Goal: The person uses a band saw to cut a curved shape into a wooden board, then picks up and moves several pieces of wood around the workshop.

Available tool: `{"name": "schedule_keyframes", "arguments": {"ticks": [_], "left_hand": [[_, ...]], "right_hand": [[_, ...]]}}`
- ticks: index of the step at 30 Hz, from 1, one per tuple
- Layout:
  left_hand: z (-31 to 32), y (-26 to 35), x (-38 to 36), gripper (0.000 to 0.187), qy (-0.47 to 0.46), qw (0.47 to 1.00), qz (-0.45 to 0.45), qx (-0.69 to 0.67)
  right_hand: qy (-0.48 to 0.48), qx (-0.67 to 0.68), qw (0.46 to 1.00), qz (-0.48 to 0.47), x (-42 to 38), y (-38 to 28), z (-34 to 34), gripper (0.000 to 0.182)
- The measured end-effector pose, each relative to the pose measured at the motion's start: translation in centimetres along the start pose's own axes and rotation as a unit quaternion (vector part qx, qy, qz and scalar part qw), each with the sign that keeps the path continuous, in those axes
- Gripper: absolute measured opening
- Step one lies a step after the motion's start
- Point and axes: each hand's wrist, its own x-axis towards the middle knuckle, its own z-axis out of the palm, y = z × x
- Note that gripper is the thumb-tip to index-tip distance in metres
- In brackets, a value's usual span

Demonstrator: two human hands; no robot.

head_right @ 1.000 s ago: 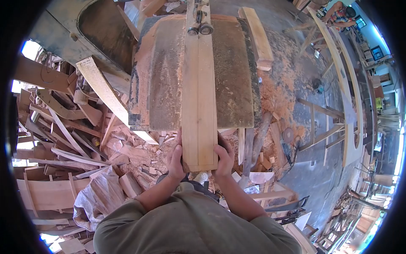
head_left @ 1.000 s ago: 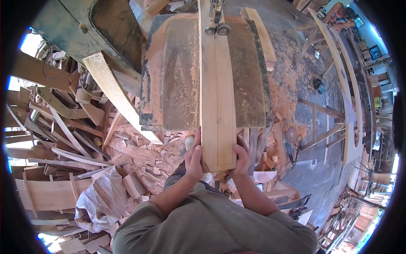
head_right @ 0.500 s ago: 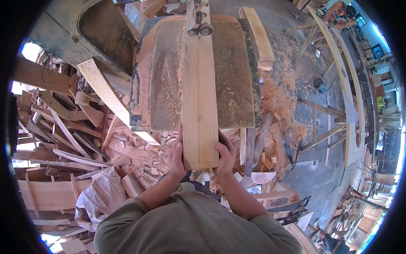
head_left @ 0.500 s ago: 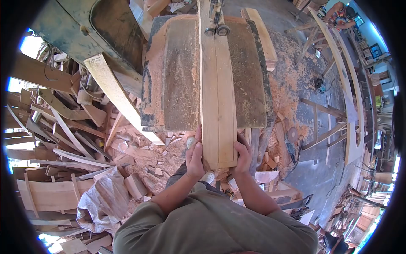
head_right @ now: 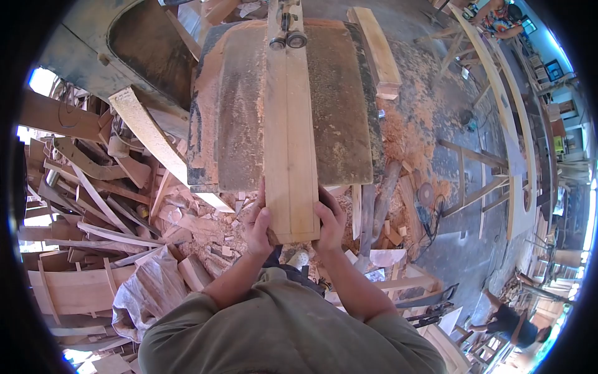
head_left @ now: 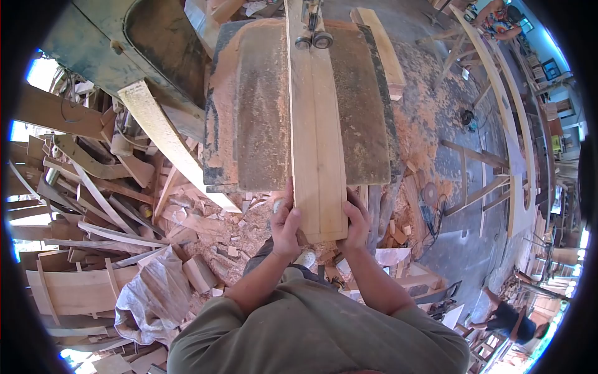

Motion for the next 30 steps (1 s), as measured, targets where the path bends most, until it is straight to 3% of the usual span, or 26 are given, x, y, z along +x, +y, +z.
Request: {"name": "schedule_keyframes", "arguments": {"ticks": [3, 13, 18, 30], "left_hand": [[-0.5, -0.6, 0.5, 0.057, 0.015, 0.998, -0.002, -0.066], [-0.6, -0.1, 1.2, 0.059, -0.023, 0.999, 0.036, 0.025], [-0.8, -0.4, 1.6, 0.060, -0.016, 1.000, 0.001, -0.017], [0.2, 0.1, 2.3, 0.055, 0.000, 0.998, 0.033, -0.049]], "right_hand": [[-0.029, -0.025, 0.999, -0.034, 0.4, 0.2, -0.2, 0.058], [-0.029, 0.003, 0.998, -0.056, 1.2, 0.3, 0.5, 0.058], [-0.032, 0.027, 0.998, -0.041, 1.7, 0.6, 0.3, 0.054], [-0.040, 0.044, 0.997, -0.042, 2.8, 0.8, 0.4, 0.050]]}}
